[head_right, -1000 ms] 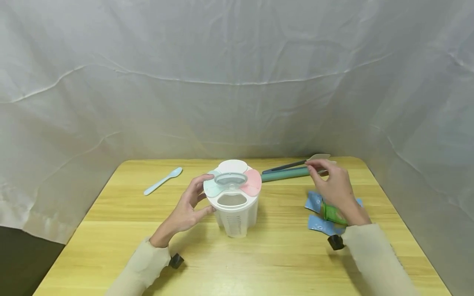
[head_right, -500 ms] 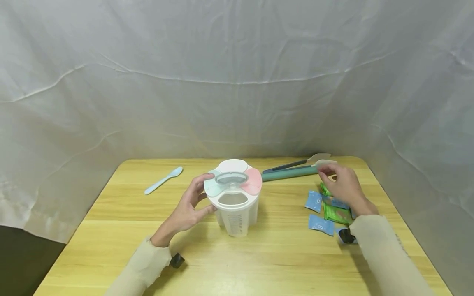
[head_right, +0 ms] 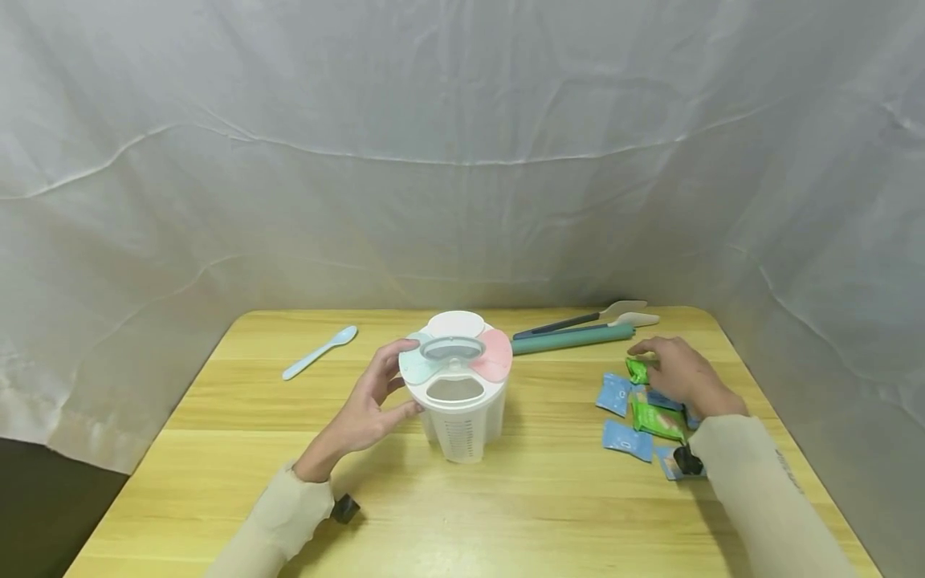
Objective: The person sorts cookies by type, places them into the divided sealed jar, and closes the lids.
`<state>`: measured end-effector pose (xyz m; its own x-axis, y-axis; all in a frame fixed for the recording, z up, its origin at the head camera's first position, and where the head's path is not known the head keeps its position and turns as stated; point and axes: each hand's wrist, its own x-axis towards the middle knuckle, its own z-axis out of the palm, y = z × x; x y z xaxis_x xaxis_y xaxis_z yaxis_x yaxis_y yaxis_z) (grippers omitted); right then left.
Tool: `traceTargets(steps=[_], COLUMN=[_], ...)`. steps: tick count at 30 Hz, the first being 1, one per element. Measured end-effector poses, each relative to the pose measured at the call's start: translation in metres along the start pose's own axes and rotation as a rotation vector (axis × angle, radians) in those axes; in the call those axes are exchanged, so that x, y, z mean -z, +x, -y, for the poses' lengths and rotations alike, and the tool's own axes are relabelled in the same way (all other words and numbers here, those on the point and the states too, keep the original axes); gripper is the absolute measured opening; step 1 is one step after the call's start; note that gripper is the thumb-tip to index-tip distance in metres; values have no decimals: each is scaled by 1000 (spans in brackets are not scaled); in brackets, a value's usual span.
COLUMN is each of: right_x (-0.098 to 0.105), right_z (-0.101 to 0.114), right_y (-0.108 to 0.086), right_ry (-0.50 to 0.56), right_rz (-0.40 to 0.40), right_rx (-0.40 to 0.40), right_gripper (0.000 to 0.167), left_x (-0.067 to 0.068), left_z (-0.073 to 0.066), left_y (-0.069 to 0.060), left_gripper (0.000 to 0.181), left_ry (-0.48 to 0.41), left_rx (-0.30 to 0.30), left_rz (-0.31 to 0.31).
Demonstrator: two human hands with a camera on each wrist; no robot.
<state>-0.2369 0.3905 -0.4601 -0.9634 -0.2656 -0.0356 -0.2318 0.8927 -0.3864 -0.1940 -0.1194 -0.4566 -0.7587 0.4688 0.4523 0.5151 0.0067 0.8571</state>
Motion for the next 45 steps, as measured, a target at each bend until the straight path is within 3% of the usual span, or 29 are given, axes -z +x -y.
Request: traceTargets(steps=[11,19,32,45], right_x=[-1,-1,-3,-2], right_z=[-11,-12,-9,17], right_y=[0,1,1,9], right_ry=[-9,-27,59,124], right_rz=[69,43,-143,-318], right_rx=[-53,-49,-77,46], right_gripper=[41,40,40,40], left_x=[1,0,0,0], left_z=[0,0,2,3], left_y=[0,0,1,2], left_gripper=[84,85,84,85], left_ry=[-2,4,5,17], left_rx=[-3,-1,6,19], left_rz=[2,2,1,2])
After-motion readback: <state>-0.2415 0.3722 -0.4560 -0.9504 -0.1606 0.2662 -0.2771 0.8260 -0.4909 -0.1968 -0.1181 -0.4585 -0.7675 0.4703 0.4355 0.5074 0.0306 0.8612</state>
